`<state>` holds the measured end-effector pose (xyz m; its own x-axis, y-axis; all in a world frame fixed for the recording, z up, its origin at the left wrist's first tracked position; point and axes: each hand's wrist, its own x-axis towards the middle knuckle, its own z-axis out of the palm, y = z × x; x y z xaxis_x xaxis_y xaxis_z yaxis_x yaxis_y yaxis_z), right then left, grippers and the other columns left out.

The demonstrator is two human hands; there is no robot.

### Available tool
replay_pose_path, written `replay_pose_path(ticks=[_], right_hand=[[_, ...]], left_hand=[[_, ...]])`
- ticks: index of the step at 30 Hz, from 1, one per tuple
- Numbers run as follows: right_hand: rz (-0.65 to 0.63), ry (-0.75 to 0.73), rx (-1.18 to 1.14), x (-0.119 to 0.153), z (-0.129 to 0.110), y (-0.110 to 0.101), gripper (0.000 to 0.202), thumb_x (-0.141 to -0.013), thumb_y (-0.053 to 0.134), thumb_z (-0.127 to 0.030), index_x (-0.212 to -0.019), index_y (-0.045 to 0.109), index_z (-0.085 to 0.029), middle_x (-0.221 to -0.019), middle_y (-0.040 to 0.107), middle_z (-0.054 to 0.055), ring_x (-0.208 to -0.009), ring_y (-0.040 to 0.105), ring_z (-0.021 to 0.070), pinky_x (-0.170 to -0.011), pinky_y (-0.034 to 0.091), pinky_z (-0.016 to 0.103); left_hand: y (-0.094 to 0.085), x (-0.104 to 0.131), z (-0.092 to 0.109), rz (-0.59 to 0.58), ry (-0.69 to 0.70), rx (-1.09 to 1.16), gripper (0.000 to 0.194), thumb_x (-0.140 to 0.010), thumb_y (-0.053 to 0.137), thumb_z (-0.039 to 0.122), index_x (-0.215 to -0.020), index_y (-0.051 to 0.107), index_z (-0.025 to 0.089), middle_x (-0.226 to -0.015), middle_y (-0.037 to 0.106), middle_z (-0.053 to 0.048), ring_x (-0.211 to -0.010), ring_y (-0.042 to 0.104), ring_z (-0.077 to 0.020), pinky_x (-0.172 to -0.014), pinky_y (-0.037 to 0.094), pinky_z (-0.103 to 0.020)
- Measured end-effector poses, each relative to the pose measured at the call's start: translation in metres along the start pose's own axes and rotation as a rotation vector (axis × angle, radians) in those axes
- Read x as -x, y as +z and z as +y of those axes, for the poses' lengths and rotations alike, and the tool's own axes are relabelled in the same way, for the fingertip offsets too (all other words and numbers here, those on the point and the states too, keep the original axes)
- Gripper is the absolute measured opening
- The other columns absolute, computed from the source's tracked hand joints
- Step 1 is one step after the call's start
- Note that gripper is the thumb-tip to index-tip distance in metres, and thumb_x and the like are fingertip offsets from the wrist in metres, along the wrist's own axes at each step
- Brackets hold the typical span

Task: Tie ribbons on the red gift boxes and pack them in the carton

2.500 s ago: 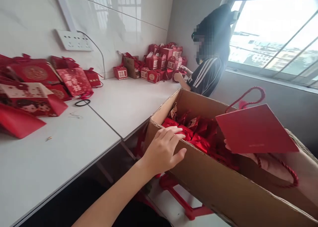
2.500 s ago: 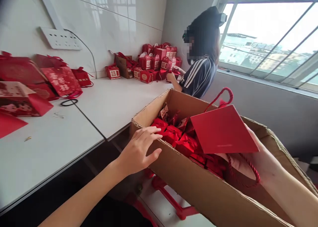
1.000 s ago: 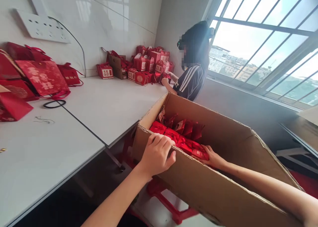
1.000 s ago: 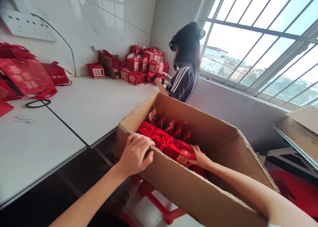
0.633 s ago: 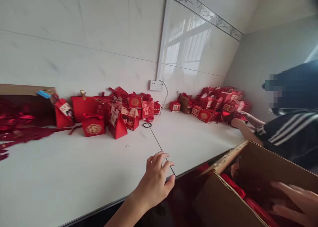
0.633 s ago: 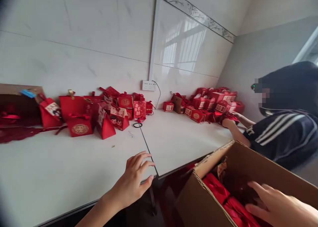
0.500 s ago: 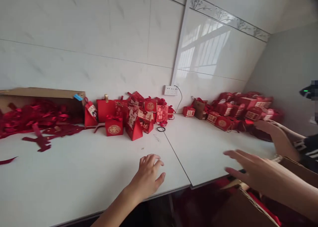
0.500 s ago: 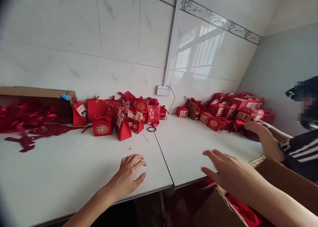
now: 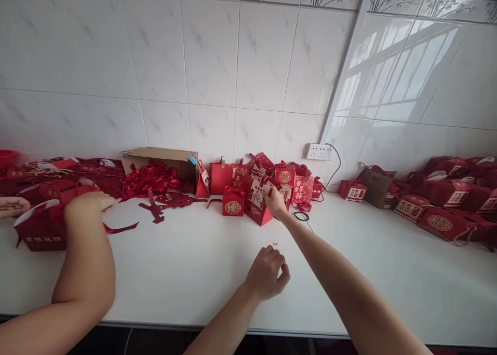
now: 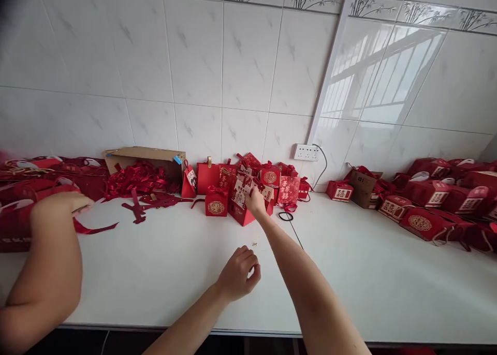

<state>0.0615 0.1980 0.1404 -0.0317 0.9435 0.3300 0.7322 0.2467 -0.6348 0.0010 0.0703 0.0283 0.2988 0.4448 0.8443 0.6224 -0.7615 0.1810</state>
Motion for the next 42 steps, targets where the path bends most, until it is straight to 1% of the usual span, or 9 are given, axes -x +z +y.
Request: replay_pose_path(ticks=[4,8,10,12,14,17,21,26,42], right_hand=[[0.096,-0.101,-0.118,0.03,0.01,-0.018,0.014,-0.088,0.044,-0.032,-0.095,0.046,-0.02,-0.082,0.062,0.005,-0.077,0.061,0.0201,-0.068,0.046,0.03],[0.179,-0.288,-0.342,0.107,0.026,-0.054,0.023,-0.088,0.049,-0.038,-0.103,0.042,-0.022,-0.079,0.058,0.001,-0.068,0.057,0.0172,-0.063,0.047,0.029],[0.104,-0.358,-0.385,0.147,0.037,-0.067,0.019,-0.089,0.05,-0.035,-0.101,0.043,-0.023,-0.076,0.056,0.0,-0.063,0.054,0.0153,-0.058,0.045,0.027],[-0.028,-0.397,-0.374,0.178,0.044,-0.075,0.011,-0.091,0.047,-0.031,-0.098,0.043,-0.023,-0.077,0.053,0.0,-0.062,0.052,0.0141,-0.056,0.045,0.026],[-0.117,-0.423,-0.37,0.194,0.048,-0.079,0.007,-0.092,0.045,-0.028,-0.096,0.043,-0.022,-0.078,0.051,0.0,-0.062,0.051,0.0135,-0.056,0.045,0.026],[-0.13,-0.447,-0.339,0.199,0.046,-0.081,0.008,-0.092,0.046,-0.024,-0.098,0.042,-0.021,-0.077,0.051,0.0,-0.062,0.051,0.0135,-0.058,0.046,0.027],[-0.032,-0.573,-0.226,0.196,0.041,-0.082,0.019,-0.09,0.048,-0.018,-0.108,0.044,-0.021,-0.096,0.056,0.007,-0.088,0.058,0.0191,-0.076,0.051,0.034],[0.258,-0.767,-0.088,0.201,0.038,-0.076,0.031,-0.091,0.048,-0.014,-0.12,0.043,-0.025,-0.113,0.048,0.011,-0.106,0.054,0.0216,-0.084,0.053,0.038],[0.216,-0.776,0.002,0.193,0.03,-0.075,0.012,-0.092,0.043,-0.015,-0.101,0.05,-0.019,-0.092,0.05,0.008,-0.077,0.056,0.0162,-0.063,0.053,0.029]], left_hand=[[-0.016,-0.006,0.001,0.099,0.03,0.049,0.017,-0.078,0.04,0.009,-0.064,0.04,0.02,-0.056,0.044,0.001,-0.056,0.041,-0.0133,-0.055,0.038,-0.027],[-0.053,0.001,0.022,0.324,0.055,0.113,0.008,-0.08,0.041,0.014,-0.081,0.047,0.018,-0.07,0.048,-0.002,-0.068,0.045,-0.016,-0.064,0.04,-0.032],[-0.072,0.003,0.033,0.46,0.037,0.098,0.01,-0.08,0.044,0.015,-0.087,0.05,0.017,-0.08,0.049,-0.005,-0.078,0.047,-0.0188,-0.07,0.042,-0.035],[-0.087,-0.001,0.039,0.426,-0.001,0.084,0.009,-0.081,0.047,0.016,-0.089,0.052,0.018,-0.088,0.05,-0.007,-0.089,0.049,-0.0209,-0.077,0.043,-0.038],[-0.095,-0.011,0.041,0.234,-0.069,0.134,0.008,-0.083,0.052,0.02,-0.091,0.053,0.018,-0.099,0.053,-0.008,-0.1,0.052,-0.0225,-0.085,0.045,-0.039],[-0.101,-0.031,0.04,-0.029,-0.209,0.356,0.01,-0.085,0.055,0.026,-0.094,0.054,0.02,-0.108,0.059,-0.008,-0.104,0.058,-0.0207,-0.086,0.05,-0.036],[-0.107,-0.051,0.043,-0.16,-0.402,0.554,0.022,-0.082,0.061,0.03,-0.099,0.05,0.022,-0.087,0.066,-0.001,-0.084,0.067,-0.0163,-0.07,0.054,-0.026],[-0.101,-0.055,0.051,-0.036,-0.402,0.501,0.012,-0.084,0.059,0.026,-0.08,0.049,0.019,-0.072,0.059,0.003,-0.061,0.061,-0.0081,-0.052,0.048,-0.015],[-0.099,-0.047,0.047,-0.04,-0.134,0.353,0.036,-0.08,0.046,0.007,-0.109,0.064,0.019,-0.098,0.06,-0.004,-0.084,0.06,-0.0126,-0.073,0.056,-0.024]])
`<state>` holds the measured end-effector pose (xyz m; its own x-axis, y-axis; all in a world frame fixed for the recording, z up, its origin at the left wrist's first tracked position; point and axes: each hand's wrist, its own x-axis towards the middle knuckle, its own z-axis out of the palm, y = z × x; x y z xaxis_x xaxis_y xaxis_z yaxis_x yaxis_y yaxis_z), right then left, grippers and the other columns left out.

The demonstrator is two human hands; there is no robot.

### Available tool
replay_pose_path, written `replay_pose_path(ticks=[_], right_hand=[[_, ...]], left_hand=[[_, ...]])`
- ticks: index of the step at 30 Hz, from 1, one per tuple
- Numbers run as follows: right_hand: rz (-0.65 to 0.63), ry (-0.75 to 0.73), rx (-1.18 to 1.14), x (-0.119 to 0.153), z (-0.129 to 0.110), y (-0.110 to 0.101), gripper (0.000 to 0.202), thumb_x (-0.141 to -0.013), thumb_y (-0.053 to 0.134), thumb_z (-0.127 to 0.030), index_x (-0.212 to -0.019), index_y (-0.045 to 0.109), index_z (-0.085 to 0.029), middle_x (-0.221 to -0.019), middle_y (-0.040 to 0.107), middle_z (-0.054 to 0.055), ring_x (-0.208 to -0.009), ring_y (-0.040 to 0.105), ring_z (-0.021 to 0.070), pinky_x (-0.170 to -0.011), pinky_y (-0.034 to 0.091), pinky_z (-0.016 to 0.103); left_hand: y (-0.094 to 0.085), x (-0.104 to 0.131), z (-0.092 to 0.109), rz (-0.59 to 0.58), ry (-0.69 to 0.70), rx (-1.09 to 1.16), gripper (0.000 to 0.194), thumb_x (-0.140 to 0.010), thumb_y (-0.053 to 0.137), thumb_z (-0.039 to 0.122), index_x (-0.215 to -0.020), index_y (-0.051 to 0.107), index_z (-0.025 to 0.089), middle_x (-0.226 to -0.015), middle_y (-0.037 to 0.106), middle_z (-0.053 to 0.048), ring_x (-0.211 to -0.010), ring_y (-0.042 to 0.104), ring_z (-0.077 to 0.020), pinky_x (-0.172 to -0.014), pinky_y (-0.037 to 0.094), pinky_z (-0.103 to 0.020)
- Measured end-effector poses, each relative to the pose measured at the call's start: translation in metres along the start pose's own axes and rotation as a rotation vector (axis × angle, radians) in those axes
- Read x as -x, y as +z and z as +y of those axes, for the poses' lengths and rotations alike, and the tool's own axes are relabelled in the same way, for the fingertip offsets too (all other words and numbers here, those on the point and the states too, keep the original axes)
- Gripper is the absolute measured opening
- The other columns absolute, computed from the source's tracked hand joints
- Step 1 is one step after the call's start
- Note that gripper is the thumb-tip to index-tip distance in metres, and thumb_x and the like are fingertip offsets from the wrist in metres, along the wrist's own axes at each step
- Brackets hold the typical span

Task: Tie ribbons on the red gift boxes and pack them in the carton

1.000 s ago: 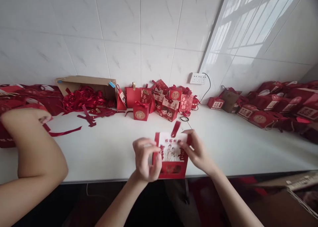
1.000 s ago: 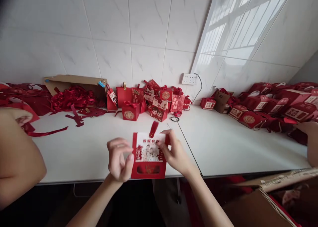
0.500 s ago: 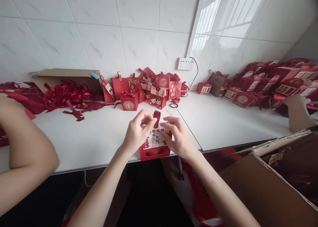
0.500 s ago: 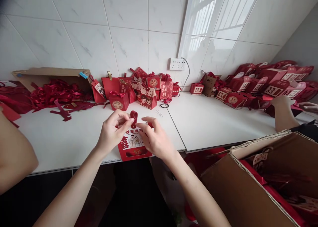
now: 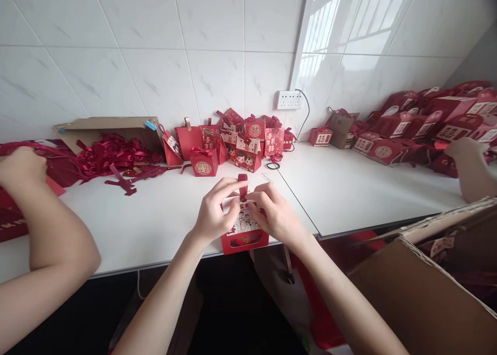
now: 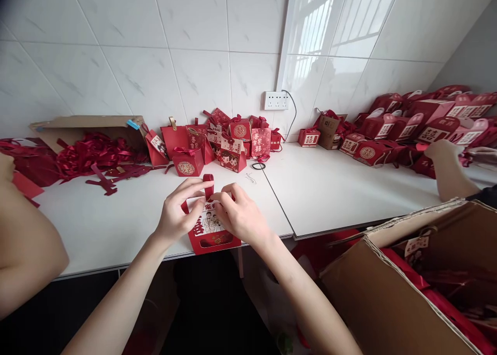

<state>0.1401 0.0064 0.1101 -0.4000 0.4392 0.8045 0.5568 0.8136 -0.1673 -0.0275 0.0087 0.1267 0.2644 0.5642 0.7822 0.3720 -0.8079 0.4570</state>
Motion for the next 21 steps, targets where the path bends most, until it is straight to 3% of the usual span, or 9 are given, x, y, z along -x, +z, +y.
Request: replay_pose_path(ticks=[7,12,15,18,21], right_hand=[[0.067,-0.004,-0.094,0.004,0.005,0.005,0.011,-0.092,0.044,-0.014,-0.095,0.051,-0.022,-0.096,0.052,0.008,-0.086,0.058,0.0169,-0.071,0.053,0.03],[0.072,0.044,-0.153,0.006,0.006,0.008,0.011,-0.09,0.045,-0.015,-0.088,0.053,-0.022,-0.094,0.053,0.008,-0.083,0.058,0.0166,-0.068,0.051,0.029],[0.09,0.145,-0.284,0.003,0.005,0.008,0.004,-0.088,0.051,-0.02,-0.091,0.052,-0.021,-0.089,0.057,0.005,-0.076,0.058,0.0153,-0.063,0.049,0.027],[0.108,0.316,-0.405,-0.002,0.003,0.007,0.016,-0.085,0.056,-0.024,-0.1,0.053,-0.019,-0.088,0.061,0.004,-0.067,0.056,0.0134,-0.061,0.048,0.027],[0.051,0.407,-0.439,-0.007,0.002,0.006,0.012,-0.086,0.054,-0.025,-0.093,0.06,-0.018,-0.078,0.062,0.001,-0.064,0.055,0.0133,-0.062,0.045,0.026]], left_hand=[[-0.003,-0.001,-0.001,-0.037,0.008,0.03,0.036,-0.079,0.048,0.01,-0.109,0.064,0.019,-0.096,0.059,-0.005,-0.088,0.059,-0.0148,-0.077,0.057,-0.028],[-0.003,-0.002,-0.001,-0.047,-0.021,0.032,0.033,-0.081,0.048,0.012,-0.108,0.065,0.019,-0.097,0.061,-0.006,-0.089,0.06,-0.0161,-0.076,0.056,-0.028],[-0.004,-0.002,-0.002,-0.049,-0.03,0.038,0.033,-0.08,0.049,0.01,-0.107,0.065,0.02,-0.098,0.062,-0.005,-0.089,0.06,-0.0157,-0.076,0.054,-0.027],[-0.004,-0.003,-0.003,-0.042,-0.024,0.045,0.033,-0.079,0.05,0.009,-0.106,0.066,0.021,-0.098,0.062,-0.004,-0.084,0.06,-0.0139,-0.075,0.053,-0.026],[-0.003,-0.003,-0.003,-0.026,-0.018,0.048,0.03,-0.08,0.05,0.01,-0.104,0.066,0.02,-0.097,0.062,-0.005,-0.082,0.06,-0.0139,-0.073,0.053,-0.026]])
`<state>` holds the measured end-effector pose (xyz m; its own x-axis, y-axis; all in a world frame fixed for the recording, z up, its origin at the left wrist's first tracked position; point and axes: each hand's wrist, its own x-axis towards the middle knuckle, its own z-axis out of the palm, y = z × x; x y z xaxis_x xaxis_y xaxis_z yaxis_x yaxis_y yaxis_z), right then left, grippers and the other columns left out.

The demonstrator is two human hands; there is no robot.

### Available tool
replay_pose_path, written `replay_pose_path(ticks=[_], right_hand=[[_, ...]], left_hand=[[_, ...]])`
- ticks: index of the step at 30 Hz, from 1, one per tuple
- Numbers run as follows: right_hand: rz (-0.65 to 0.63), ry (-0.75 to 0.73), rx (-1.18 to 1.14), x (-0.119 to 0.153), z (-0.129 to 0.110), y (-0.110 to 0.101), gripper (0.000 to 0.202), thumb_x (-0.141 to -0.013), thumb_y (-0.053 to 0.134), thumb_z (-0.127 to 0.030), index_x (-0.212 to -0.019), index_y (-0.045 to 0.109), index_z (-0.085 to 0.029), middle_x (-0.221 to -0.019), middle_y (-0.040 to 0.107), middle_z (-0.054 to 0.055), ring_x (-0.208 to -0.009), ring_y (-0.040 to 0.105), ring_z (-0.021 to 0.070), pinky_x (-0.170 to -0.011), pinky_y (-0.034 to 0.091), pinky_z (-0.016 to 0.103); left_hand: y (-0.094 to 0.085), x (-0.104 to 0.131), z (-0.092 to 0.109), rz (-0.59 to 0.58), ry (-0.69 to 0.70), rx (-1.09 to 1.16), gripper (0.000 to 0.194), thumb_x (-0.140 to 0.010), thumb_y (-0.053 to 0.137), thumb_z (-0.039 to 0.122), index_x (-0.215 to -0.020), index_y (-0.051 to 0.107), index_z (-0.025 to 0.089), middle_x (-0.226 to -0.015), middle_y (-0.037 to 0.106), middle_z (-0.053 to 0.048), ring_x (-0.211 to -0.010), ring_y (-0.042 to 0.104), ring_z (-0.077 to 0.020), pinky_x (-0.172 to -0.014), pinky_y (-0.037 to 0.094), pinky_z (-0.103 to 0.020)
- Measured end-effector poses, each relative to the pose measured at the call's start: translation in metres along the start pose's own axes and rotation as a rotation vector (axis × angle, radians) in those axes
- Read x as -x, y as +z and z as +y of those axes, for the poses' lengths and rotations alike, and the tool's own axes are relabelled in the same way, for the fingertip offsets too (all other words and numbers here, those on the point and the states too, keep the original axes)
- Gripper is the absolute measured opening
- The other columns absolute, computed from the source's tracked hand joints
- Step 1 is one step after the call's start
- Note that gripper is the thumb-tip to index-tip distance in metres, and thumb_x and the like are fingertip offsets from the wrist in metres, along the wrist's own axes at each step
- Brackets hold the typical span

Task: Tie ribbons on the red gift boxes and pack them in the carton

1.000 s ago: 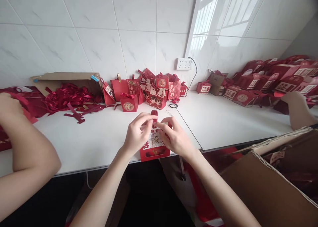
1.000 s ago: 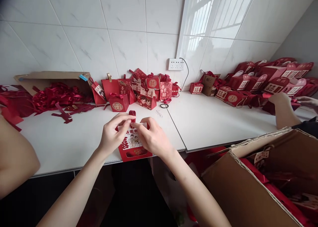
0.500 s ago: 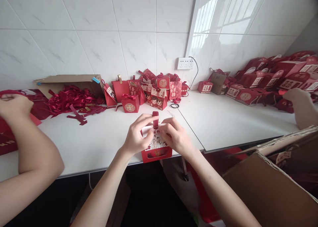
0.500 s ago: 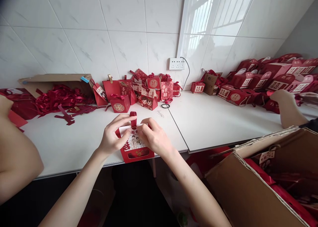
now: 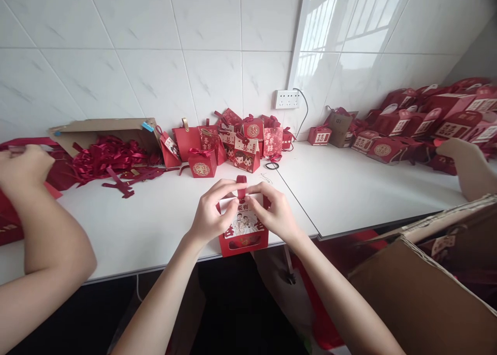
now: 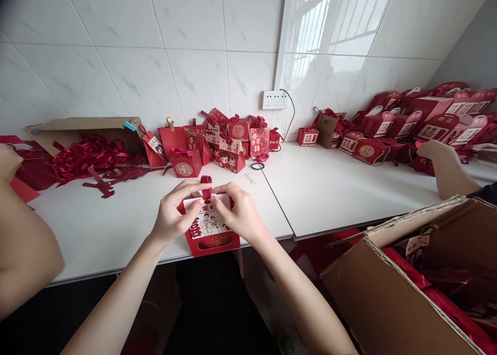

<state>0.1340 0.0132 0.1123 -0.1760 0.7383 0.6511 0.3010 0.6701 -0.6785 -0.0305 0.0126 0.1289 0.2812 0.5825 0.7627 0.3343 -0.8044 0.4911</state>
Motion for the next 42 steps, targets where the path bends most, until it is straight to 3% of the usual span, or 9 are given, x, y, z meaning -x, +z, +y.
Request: replay_pose_path(ticks=[8,15,22,26,28,32,36,39,42], right_hand=[[-0.014,-0.176,0.068,0.0,0.011,0.005,0.014,-0.092,0.047,-0.026,-0.088,0.059,-0.019,-0.075,0.052,0.001,-0.068,0.051,0.0141,-0.064,0.044,0.026],[-0.035,-0.11,-0.007,0.002,0.008,0.005,0.015,-0.089,0.049,-0.027,-0.089,0.061,-0.02,-0.072,0.051,0.001,-0.065,0.05,0.0147,-0.063,0.044,0.028],[0.044,0.031,-0.044,0.0,-0.002,0.011,0.016,-0.085,0.051,-0.026,-0.072,0.058,-0.02,-0.068,0.051,0.0,-0.062,0.048,0.0136,-0.063,0.044,0.027],[-0.003,0.055,-0.048,-0.001,-0.003,0.008,0.015,-0.086,0.05,-0.027,-0.076,0.059,-0.02,-0.071,0.055,0.0,-0.063,0.05,0.0135,-0.062,0.044,0.027],[-0.051,0.045,-0.095,0.003,0.002,0.004,0.016,-0.086,0.052,-0.028,-0.097,0.059,-0.02,-0.081,0.059,0.002,-0.066,0.053,0.0141,-0.063,0.047,0.028],[-0.104,0.1,-0.263,0.018,0.013,-0.007,0.062,-0.085,0.056,-0.031,-0.138,0.026,-0.023,-0.104,0.059,0.006,-0.085,0.061,0.0167,-0.077,0.053,0.034],[-0.107,0.216,-0.342,0.034,0.021,-0.016,0.034,-0.088,0.054,-0.038,-0.117,0.051,-0.022,-0.108,0.061,0.008,-0.103,0.06,0.0201,-0.093,0.049,0.04],[0.016,0.351,-0.466,0.045,0.028,-0.016,0.023,-0.087,0.056,-0.041,-0.097,0.059,-0.021,-0.102,0.064,0.007,-0.095,0.062,0.0197,-0.083,0.053,0.036],[0.275,0.502,-0.75,0.057,0.038,-0.009,0.023,-0.081,0.062,-0.041,-0.094,0.059,-0.022,-0.096,0.066,0.005,-0.084,0.064,0.0177,-0.074,0.055,0.033]], left_hand=[[0.001,0.0,0.004,0.021,-0.022,-0.033,0.025,-0.08,0.051,0.013,-0.1,0.065,0.019,-0.091,0.064,-0.004,-0.071,0.059,-0.012,-0.067,0.053,-0.025],[0.008,0.008,-0.001,0.155,-0.326,0.273,0.057,-0.074,0.063,0.021,-0.127,0.042,0.021,-0.081,0.065,-0.001,-0.065,0.063,-0.0123,-0.052,0.05,-0.02],[0.016,0.013,-0.003,0.244,-0.311,0.209,0.039,-0.074,0.064,0.021,-0.111,0.052,0.019,-0.068,0.054,0.005,-0.062,0.056,-0.0094,-0.059,0.048,-0.02],[0.014,0.013,-0.005,0.202,-0.346,0.244,0.037,-0.077,0.063,0.026,-0.112,0.051,0.019,-0.068,0.053,0.004,-0.061,0.057,-0.0105,-0.056,0.046,-0.02],[0.011,0.017,-0.009,0.165,-0.356,0.254,0.041,-0.079,0.061,0.029,-0.116,0.048,0.019,-0.072,0.057,0.002,-0.065,0.059,-0.0121,-0.058,0.048,-0.021],[0.002,0.042,-0.023,0.047,-0.371,0.314,0.052,-0.083,0.057,0.036,-0.129,0.039,0.022,-0.11,0.061,-0.01,-0.093,0.063,-0.0194,-0.076,0.054,-0.03],[-0.005,0.071,-0.029,-0.164,-0.481,0.248,0.059,-0.082,0.061,0.034,-0.133,0.034,0.023,-0.12,0.058,-0.013,-0.109,0.059,-0.0258,-0.089,0.053,-0.041],[-0.003,0.079,-0.018,-0.229,-0.531,0.176,0.055,-0.08,0.065,0.034,-0.128,0.041,0.024,-0.124,0.056,-0.013,-0.112,0.058,-0.0279,-0.093,0.051,-0.045],[0.013,0.078,0.003,-0.113,-0.535,0.129,0.062,-0.079,0.066,0.037,-0.132,0.036,0.025,-0.129,0.052,-0.013,-0.113,0.057,-0.0269,-0.093,0.051,-0.042]])
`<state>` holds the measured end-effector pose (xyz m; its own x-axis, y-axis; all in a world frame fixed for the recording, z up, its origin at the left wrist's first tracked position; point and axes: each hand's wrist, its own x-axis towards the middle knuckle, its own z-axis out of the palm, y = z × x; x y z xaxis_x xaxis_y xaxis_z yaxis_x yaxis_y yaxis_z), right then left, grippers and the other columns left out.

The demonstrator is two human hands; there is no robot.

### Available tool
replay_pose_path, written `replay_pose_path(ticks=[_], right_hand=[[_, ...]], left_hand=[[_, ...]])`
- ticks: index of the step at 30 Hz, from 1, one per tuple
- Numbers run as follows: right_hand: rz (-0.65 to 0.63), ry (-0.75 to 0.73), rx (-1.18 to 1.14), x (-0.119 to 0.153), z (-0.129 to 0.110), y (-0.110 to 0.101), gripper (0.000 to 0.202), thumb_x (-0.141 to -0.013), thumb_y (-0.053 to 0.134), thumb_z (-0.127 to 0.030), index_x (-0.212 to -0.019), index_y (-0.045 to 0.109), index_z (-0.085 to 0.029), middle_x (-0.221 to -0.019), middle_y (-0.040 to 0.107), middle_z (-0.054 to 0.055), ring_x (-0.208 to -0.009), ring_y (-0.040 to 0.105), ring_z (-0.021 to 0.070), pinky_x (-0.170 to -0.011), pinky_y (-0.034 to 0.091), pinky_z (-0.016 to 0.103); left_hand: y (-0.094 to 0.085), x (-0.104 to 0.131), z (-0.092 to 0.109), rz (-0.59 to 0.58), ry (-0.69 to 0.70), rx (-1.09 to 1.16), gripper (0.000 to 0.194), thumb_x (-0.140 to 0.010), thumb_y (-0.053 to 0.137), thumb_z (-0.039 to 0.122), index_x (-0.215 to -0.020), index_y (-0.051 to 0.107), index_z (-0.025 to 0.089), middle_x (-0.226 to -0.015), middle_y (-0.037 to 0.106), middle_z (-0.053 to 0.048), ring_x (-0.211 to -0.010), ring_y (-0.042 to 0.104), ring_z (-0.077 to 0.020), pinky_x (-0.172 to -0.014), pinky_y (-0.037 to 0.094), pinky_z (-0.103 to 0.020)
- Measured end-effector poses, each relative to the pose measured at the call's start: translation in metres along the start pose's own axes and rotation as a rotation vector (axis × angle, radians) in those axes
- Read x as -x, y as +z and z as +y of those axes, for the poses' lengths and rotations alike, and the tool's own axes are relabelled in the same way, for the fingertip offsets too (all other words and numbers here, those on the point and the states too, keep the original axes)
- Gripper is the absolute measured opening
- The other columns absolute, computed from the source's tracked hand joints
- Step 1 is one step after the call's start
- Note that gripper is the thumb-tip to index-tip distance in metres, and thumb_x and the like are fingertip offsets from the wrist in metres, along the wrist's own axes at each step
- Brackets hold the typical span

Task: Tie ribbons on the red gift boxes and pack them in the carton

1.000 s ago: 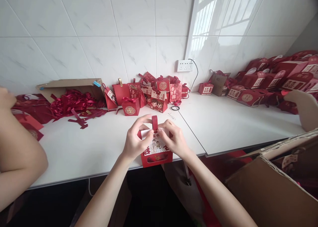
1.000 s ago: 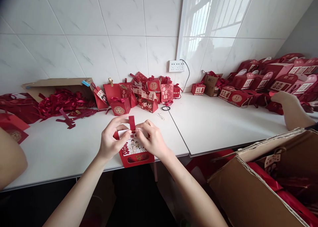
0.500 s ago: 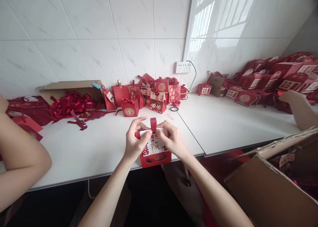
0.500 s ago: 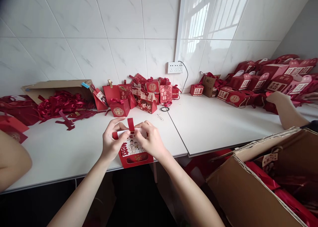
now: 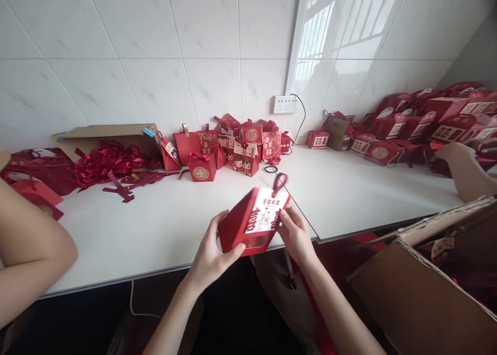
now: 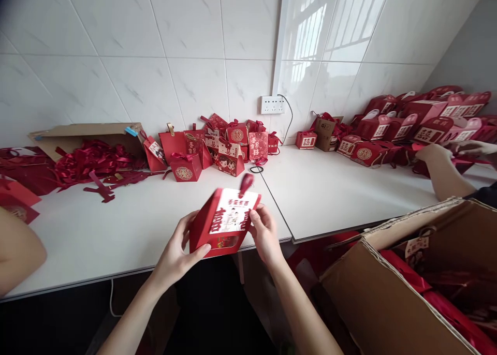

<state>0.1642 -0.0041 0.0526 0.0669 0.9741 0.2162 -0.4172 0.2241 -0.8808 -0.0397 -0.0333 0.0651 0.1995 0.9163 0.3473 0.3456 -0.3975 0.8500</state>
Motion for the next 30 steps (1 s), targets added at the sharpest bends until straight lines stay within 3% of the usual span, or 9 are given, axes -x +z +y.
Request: replay_pose_path(ticks=[3,6,10,13,16,19,23,26,30], right_hand=[[0.114,0.12,-0.265,0.009,0.018,-0.002,0.023,-0.075,0.065,-0.037,-0.091,0.06,-0.021,-0.088,0.067,0.004,-0.073,0.064,0.0172,-0.064,0.056,0.031],[0.1,0.221,-0.323,0.022,0.027,0.0,0.015,-0.072,0.064,-0.033,-0.076,0.059,-0.02,-0.074,0.066,0.004,-0.062,0.061,0.0185,-0.056,0.057,0.034],[0.108,0.312,-0.354,0.044,0.015,0.002,0.018,-0.076,0.062,-0.037,-0.078,0.062,-0.019,-0.082,0.07,0.007,-0.071,0.066,0.0235,-0.059,0.059,0.037],[0.134,0.389,-0.456,0.059,-0.003,-0.002,0.029,-0.081,0.06,-0.044,-0.091,0.066,-0.018,-0.09,0.071,0.007,-0.082,0.069,0.0231,-0.063,0.06,0.032],[0.16,0.414,-0.502,0.071,-0.015,-0.01,0.028,-0.083,0.06,-0.044,-0.095,0.066,-0.019,-0.086,0.072,0.003,-0.073,0.07,0.0152,-0.058,0.059,0.021],[0.218,0.502,-0.641,0.078,-0.03,-0.018,0.023,-0.08,0.066,-0.036,-0.094,0.066,-0.018,-0.074,0.071,0.0,-0.055,0.066,0.0079,-0.043,0.052,0.008],[0.295,0.594,-0.739,0.089,-0.066,-0.022,0.027,-0.078,0.068,-0.036,-0.096,0.065,-0.016,-0.075,0.071,0.0,-0.051,0.066,0.0084,-0.037,0.049,0.006],[0.396,0.524,-0.626,0.103,-0.089,-0.024,0.038,-0.072,0.072,-0.038,-0.103,0.062,-0.018,-0.091,0.072,0.003,-0.067,0.071,0.015,-0.04,0.053,0.01],[0.515,0.121,-0.098,0.125,-0.101,-0.031,0.046,-0.07,0.076,-0.037,-0.11,0.058,-0.022,-0.103,0.07,0.005,-0.08,0.07,0.021,-0.049,0.06,0.023]], left_hand=[[0.028,0.003,0.017,0.187,0.177,-0.054,0.07,-0.078,0.066,0.035,-0.137,0.03,0.024,-0.129,0.048,-0.015,-0.116,0.054,-0.0278,-0.092,0.051,-0.041],[0.051,0.002,0.033,0.34,0.414,-0.105,0.077,-0.076,0.07,0.038,-0.14,0.028,0.023,-0.126,0.047,-0.015,-0.116,0.052,-0.0287,-0.091,0.051,-0.04],[0.054,-0.002,0.055,0.306,0.585,-0.152,0.058,-0.084,0.061,0.043,-0.135,0.041,0.024,-0.116,0.053,-0.013,-0.11,0.055,-0.026,-0.087,0.052,-0.037],[0.044,-0.005,0.072,0.311,0.451,-0.088,0.031,-0.093,0.048,0.027,-0.124,0.054,0.026,-0.102,0.055,-0.006,-0.087,0.06,-0.0145,-0.07,0.053,-0.023],[0.039,-0.009,0.082,0.324,0.278,0.046,0.023,-0.092,0.05,0.026,-0.112,0.061,0.024,-0.092,0.056,-0.002,-0.067,0.056,-0.0079,-0.056,0.049,-0.017],[0.043,-0.015,0.082,0.29,0.099,0.247,0.026,-0.089,0.054,0.035,-0.11,0.061,0.022,-0.092,0.06,-0.003,-0.064,0.056,-0.0085,-0.057,0.049,-0.018],[0.058,-0.026,0.079,0.203,-0.139,0.566,0.036,-0.08,0.063,0.045,-0.106,0.061,0.02,-0.092,0.062,-0.003,-0.07,0.06,-0.0114,-0.055,0.048,-0.019],[0.073,-0.032,0.079,0.077,-0.324,0.739,0.043,-0.071,0.069,0.048,-0.101,0.061,0.018,-0.081,0.062,-0.002,-0.065,0.059,-0.0122,-0.051,0.046,-0.019],[0.094,-0.033,0.075,-0.1,-0.43,0.88,0.042,-0.065,0.076,0.042,-0.097,0.058,0.021,-0.078,0.064,0.0,-0.064,0.062,-0.0143,-0.054,0.049,-0.022]])
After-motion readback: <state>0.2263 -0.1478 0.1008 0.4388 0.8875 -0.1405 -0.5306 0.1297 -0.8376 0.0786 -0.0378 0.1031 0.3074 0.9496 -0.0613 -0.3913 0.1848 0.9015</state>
